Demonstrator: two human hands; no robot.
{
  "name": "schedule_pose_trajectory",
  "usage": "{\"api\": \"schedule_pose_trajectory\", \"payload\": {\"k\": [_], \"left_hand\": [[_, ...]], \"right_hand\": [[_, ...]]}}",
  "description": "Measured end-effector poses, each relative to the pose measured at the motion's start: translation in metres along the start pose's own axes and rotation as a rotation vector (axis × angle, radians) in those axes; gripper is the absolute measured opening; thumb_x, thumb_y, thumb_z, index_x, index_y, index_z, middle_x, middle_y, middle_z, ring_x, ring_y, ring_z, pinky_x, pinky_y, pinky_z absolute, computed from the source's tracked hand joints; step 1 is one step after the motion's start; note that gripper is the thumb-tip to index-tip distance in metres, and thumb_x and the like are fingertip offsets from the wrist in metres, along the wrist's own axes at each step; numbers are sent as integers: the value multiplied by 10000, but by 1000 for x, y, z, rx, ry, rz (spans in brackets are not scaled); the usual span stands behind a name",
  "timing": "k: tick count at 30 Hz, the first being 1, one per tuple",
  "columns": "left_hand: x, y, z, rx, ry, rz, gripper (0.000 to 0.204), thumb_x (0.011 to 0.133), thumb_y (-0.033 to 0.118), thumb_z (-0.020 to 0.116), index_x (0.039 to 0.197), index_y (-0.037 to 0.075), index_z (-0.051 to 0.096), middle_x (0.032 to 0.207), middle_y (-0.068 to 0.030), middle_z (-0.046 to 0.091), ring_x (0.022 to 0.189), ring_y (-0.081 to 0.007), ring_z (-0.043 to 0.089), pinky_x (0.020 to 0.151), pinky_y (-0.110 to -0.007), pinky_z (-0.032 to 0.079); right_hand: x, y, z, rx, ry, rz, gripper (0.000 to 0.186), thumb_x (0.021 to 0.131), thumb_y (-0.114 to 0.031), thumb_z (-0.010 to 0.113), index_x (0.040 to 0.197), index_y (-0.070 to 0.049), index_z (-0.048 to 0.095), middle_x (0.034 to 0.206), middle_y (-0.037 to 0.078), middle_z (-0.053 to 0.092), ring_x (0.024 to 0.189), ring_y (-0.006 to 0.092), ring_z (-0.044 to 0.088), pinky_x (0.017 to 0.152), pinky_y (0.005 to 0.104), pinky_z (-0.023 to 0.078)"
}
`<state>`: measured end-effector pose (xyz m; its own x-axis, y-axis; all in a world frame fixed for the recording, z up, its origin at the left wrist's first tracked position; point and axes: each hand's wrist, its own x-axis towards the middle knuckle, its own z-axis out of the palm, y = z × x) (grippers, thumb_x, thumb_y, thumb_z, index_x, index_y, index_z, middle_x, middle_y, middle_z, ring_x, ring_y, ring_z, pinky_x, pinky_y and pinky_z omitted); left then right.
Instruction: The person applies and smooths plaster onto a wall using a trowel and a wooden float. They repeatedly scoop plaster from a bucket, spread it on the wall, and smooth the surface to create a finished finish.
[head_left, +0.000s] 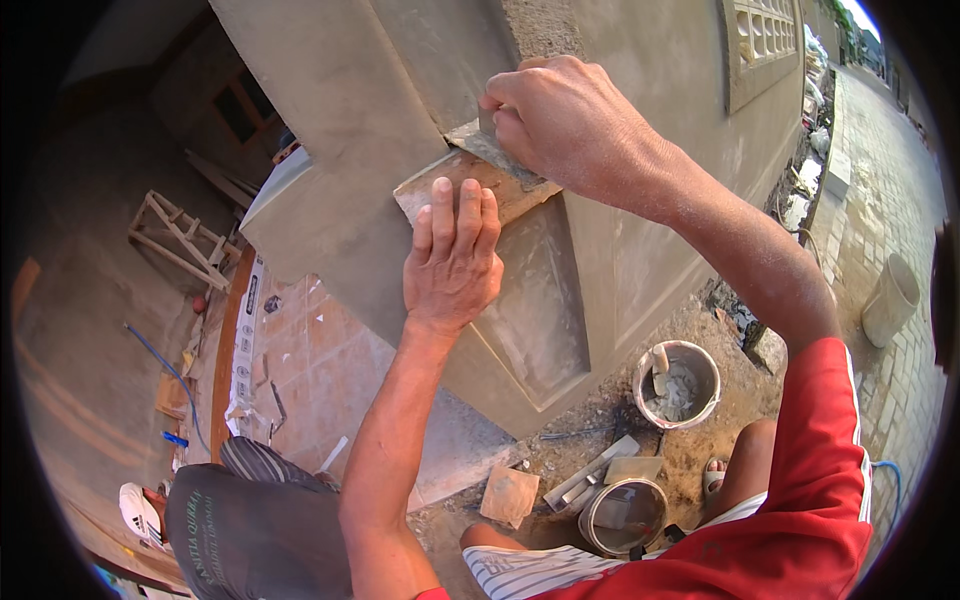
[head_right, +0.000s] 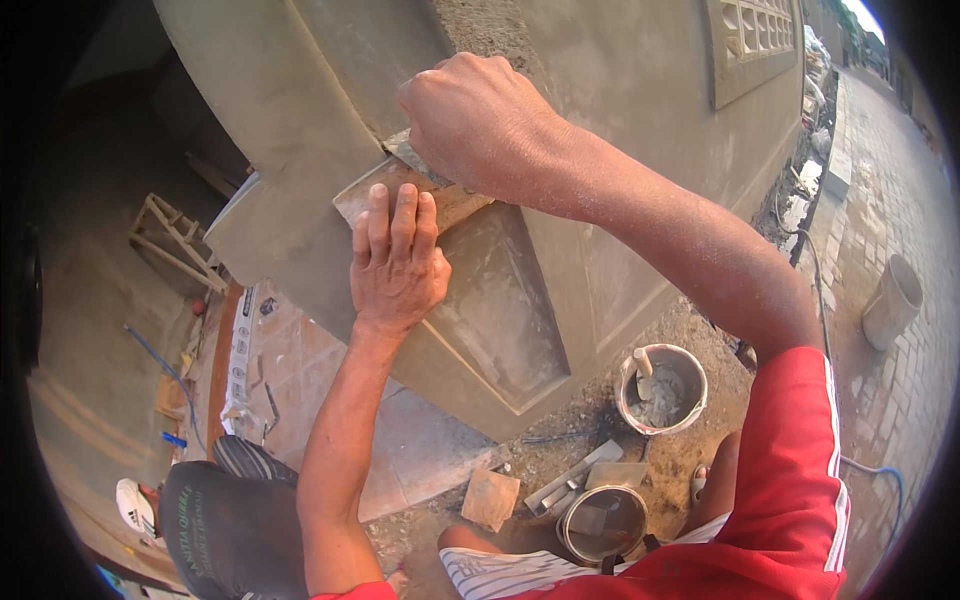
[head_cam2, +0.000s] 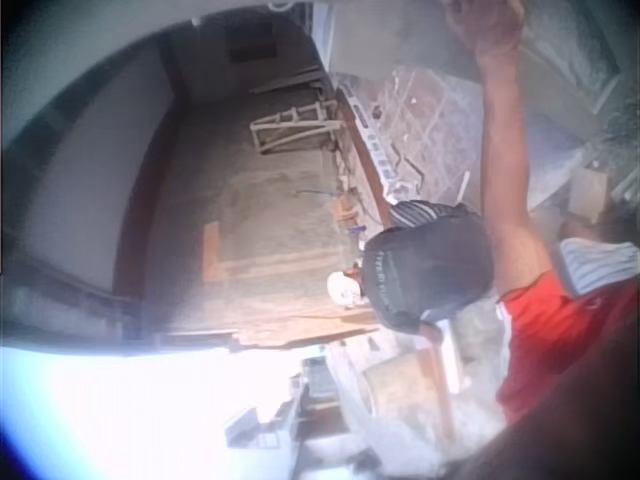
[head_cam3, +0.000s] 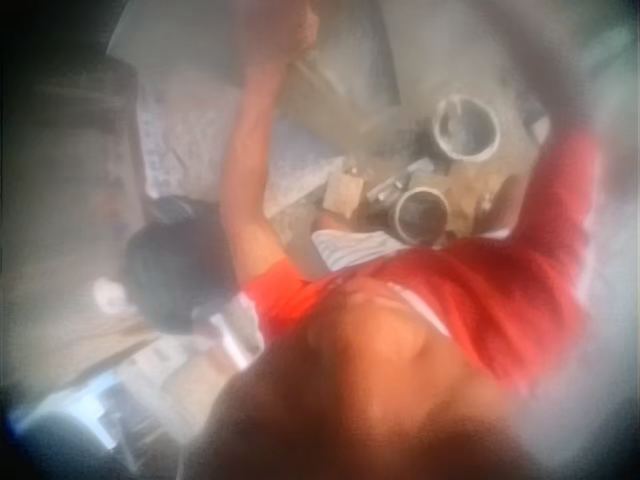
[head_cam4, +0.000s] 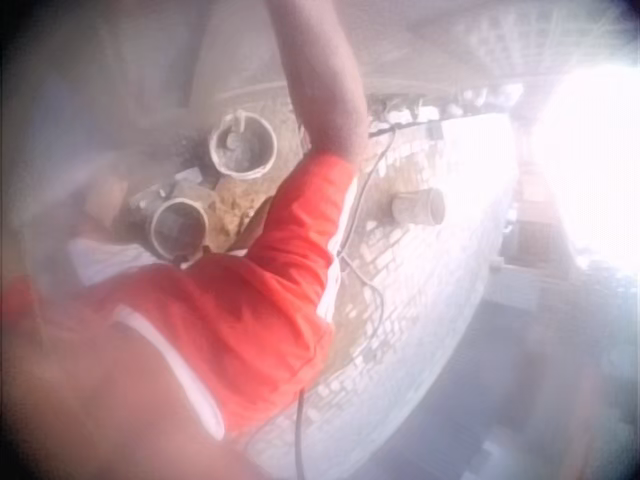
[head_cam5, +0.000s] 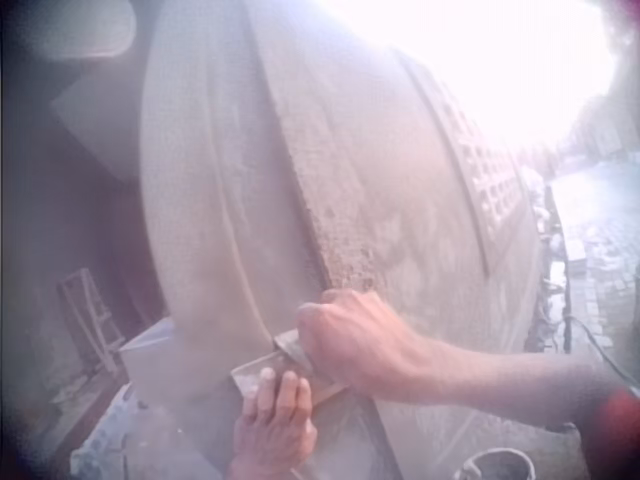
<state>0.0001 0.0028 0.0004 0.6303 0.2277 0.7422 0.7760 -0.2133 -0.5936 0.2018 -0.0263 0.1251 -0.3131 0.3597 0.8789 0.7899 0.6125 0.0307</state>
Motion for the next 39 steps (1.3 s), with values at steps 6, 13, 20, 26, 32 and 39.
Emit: {"api": "schedule_pose_trajectory", "payload": {"k": [6, 13, 20, 26, 32, 39], "left_hand": [[0, 1, 0, 4, -2, -11, 702, 710, 188, 623, 1388, 104, 461, 1474, -70, 380, 1425, -323, 294, 1117, -440, 265], [-2, 0, 1, 10, 15, -10, 712, 721, 196, 622, 1402, 111, 433, 1468, -66, 391, 1421, -317, 302, 1116, -438, 271], [0, 0, -3, -11, 2, -2, 692, 738, 212, 625, 1395, 102, 437, 1452, -71, 410, 1405, -322, 327, 1114, -445, 279], [-2, -2, -2, -1, 16, 7, 658, 756, 208, 603, 1385, 90, 450, 1438, -78, 427, 1387, -322, 354, 1109, -444, 284], [2, -1, -2, 20, 43, 13, 615, 757, 194, 571, 1358, 92, 491, 1435, -73, 441, 1370, -312, 376, 1106, -433, 292], [0, -2, -6, 25, 42, 11, 615, 739, 181, 574, 1344, 96, 500, 1408, -69, 457, 1378, -302, 368, 1119, -422, 283]], "right_hand": [[-7, -3, 1, 0, -47, -25, 96, 748, -7, 591, 696, 55, 643, 650, 230, 617, 614, 354, 649, 572, 425, 537], [-5, -12, -37, -16, -202, 46, 144, 732, -23, 560, 767, 44, 683, 709, 233, 636, 640, 362, 646, 613, 424, 531], [-24, 20, -56, 501, -63, 494, 317, 902, -111, 624, 1198, 1, 642, 700, 42, 616, 671, 96, 619, 580, 292, 533], [-44, 11, 7, 768, 54, 512, 396, 867, -35, 640, 1257, -19, 573, 814, 58, 575, 710, 106, 606, 604, 287, 517], [-49, -7, 21, 313, 117, 263, 365, 849, -46, 648, 1211, -55, 596, 943, 138, 615, 773, 291, 619, 707, 393, 505], [-59, -13, -31, 277, -58, 311, 299, 849, -53, 615, 1138, -34, 685, 859, 131, 622, 727, 255, 621, 680, 371, 499]]}}
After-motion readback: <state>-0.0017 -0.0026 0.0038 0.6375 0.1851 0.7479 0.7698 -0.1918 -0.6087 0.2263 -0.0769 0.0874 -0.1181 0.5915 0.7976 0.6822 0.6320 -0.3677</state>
